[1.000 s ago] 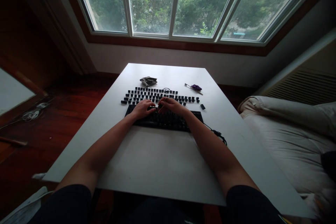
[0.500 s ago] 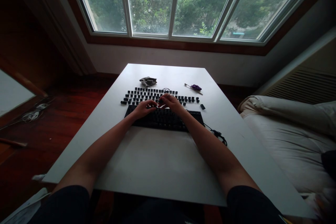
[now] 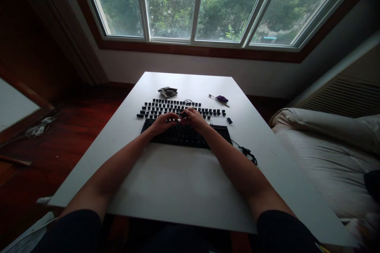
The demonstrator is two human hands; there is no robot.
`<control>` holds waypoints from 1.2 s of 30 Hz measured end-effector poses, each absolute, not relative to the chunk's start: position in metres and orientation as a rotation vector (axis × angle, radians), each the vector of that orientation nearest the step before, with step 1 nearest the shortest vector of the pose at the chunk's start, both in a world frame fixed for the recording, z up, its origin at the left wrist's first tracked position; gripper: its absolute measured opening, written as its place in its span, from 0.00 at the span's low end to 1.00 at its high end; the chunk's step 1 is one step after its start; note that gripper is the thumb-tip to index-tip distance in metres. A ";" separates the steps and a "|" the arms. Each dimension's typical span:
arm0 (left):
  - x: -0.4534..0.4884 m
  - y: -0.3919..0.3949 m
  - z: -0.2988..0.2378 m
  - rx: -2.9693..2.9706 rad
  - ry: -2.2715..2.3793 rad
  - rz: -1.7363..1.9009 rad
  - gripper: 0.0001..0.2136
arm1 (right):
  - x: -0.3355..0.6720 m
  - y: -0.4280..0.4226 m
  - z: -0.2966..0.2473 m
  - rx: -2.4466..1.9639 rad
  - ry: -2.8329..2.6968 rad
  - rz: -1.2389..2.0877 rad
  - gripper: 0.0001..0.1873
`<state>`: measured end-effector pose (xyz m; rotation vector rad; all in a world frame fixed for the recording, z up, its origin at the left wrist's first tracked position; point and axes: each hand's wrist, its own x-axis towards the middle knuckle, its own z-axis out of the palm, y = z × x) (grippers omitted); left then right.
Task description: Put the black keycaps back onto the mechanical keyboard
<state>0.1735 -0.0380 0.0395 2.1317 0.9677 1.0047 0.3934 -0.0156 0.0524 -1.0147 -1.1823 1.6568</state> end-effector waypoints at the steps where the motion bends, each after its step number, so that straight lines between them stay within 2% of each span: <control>1: 0.173 -0.039 0.040 2.190 0.965 0.985 0.13 | 0.394 -0.015 0.053 -1.035 -1.173 1.684 0.07; 8: 0.176 -0.040 0.040 2.566 0.934 0.797 0.10 | 0.397 -0.015 0.054 -1.138 -1.238 1.712 0.06; 16: 0.187 -0.048 0.046 2.434 0.946 0.975 0.08 | 0.392 -0.016 0.053 -1.264 -1.324 1.635 0.03; 26: 0.157 -0.026 0.053 2.354 1.702 0.942 0.07 | 0.399 -0.007 0.042 -1.214 -1.259 1.519 0.06; 36: 0.191 0.003 0.043 2.572 1.760 0.667 0.06 | 0.402 -0.006 0.040 -1.212 -1.295 1.543 0.06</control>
